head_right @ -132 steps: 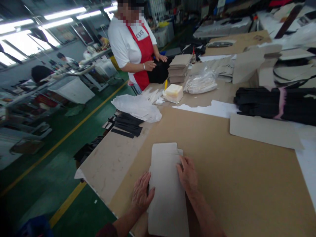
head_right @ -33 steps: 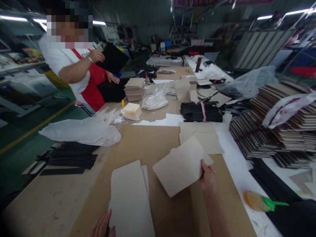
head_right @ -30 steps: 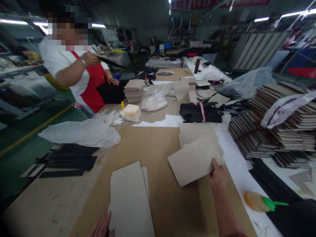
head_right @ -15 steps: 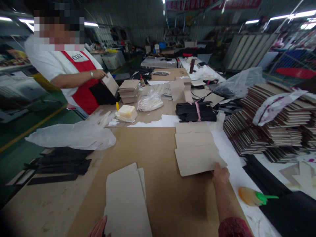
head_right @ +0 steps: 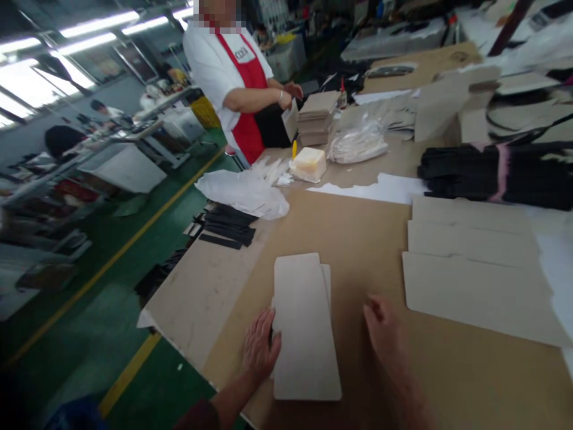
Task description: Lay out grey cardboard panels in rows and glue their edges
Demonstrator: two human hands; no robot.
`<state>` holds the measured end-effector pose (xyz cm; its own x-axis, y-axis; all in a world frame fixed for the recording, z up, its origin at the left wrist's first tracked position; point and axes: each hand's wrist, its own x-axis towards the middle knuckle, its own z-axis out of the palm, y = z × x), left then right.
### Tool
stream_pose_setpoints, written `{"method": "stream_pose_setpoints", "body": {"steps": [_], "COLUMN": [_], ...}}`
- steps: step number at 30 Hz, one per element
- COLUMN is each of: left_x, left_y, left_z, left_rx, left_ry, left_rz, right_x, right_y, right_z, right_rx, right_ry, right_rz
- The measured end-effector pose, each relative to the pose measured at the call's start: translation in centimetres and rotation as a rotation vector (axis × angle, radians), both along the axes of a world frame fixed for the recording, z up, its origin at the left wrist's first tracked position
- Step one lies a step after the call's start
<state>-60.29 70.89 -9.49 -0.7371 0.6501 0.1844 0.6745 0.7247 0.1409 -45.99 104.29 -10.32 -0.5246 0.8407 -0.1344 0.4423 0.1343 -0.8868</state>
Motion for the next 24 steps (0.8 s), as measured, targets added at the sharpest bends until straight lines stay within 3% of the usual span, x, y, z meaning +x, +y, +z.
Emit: {"method": "stream_pose_setpoints", "body": {"steps": [2, 4, 9, 15, 24], "left_x": [0.2, 0.3, 0.3, 0.3, -0.2], "left_y": [0.0, -0.1, -0.1, -0.1, -0.2], "left_z": [0.1, 0.3, 0.4, 0.4, -0.1], "left_rx": [0.011, 0.029, 0.066, 0.059, 0.044], "left_ry": [-0.031, -0.059, -0.105, -0.102, 0.013], "left_rz": [0.015, 0.019, 0.009, 0.004, -0.030], "right_x": [-4.1, -7.5, -12.0, -11.5, -9.4], "right_y": [-2.9, -4.2, -3.8, -4.7, -6.4], "right_z": [0.3, 0.5, 0.6, 2.2, 4.1], "right_rx": [-0.023, -0.017, 0.047, 0.049, -0.335], "right_ry": [0.052, 0.070, 0.035, 0.062, 0.071], "right_rz": [0.173, 0.276, 0.360, 0.391, 0.388]}}
